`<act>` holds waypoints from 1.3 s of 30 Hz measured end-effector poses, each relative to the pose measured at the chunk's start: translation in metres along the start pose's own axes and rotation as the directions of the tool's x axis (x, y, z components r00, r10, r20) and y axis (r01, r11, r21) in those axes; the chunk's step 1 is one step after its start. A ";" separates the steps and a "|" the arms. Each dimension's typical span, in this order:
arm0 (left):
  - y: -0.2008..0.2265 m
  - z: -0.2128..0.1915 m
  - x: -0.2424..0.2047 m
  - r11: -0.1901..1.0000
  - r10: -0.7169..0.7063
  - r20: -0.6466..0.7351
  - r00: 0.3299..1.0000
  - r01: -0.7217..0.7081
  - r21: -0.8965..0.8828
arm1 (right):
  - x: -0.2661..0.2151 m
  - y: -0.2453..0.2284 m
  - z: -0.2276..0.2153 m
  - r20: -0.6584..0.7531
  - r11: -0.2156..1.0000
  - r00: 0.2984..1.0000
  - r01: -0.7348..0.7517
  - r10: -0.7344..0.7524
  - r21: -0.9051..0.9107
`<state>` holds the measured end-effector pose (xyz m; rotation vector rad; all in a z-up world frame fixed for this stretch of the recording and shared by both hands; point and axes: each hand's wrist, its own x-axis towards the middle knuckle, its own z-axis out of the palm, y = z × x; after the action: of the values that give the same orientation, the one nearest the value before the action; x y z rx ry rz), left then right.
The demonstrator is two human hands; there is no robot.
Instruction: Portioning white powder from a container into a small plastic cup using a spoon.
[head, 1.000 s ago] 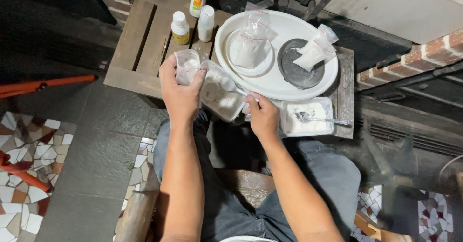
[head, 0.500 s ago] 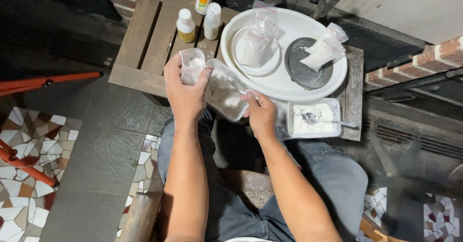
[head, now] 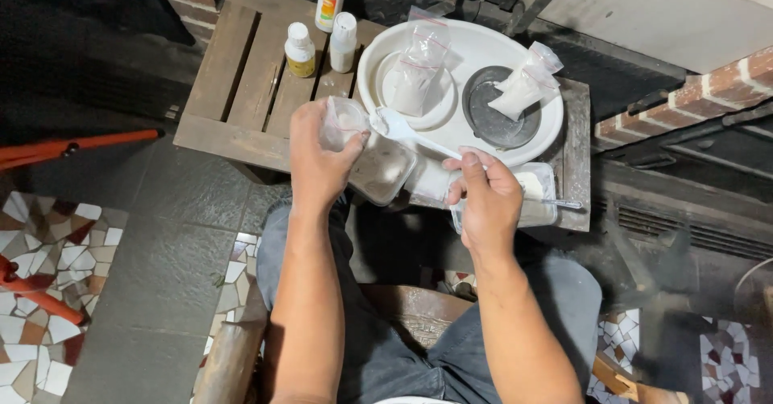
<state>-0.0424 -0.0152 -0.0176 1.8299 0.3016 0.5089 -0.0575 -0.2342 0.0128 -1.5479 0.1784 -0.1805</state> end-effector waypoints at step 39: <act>-0.003 0.005 -0.002 0.993 0.109 0.078 0.991 -0.105 -0.055 | 0.012 0.070 -0.006 0.314 0.652 0.915 0.401 -0.253 -0.643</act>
<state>-0.0423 -0.0193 -0.0217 1.8187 0.1354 0.5107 -0.0466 -0.2417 -0.0574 -2.3552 -0.2377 -0.2640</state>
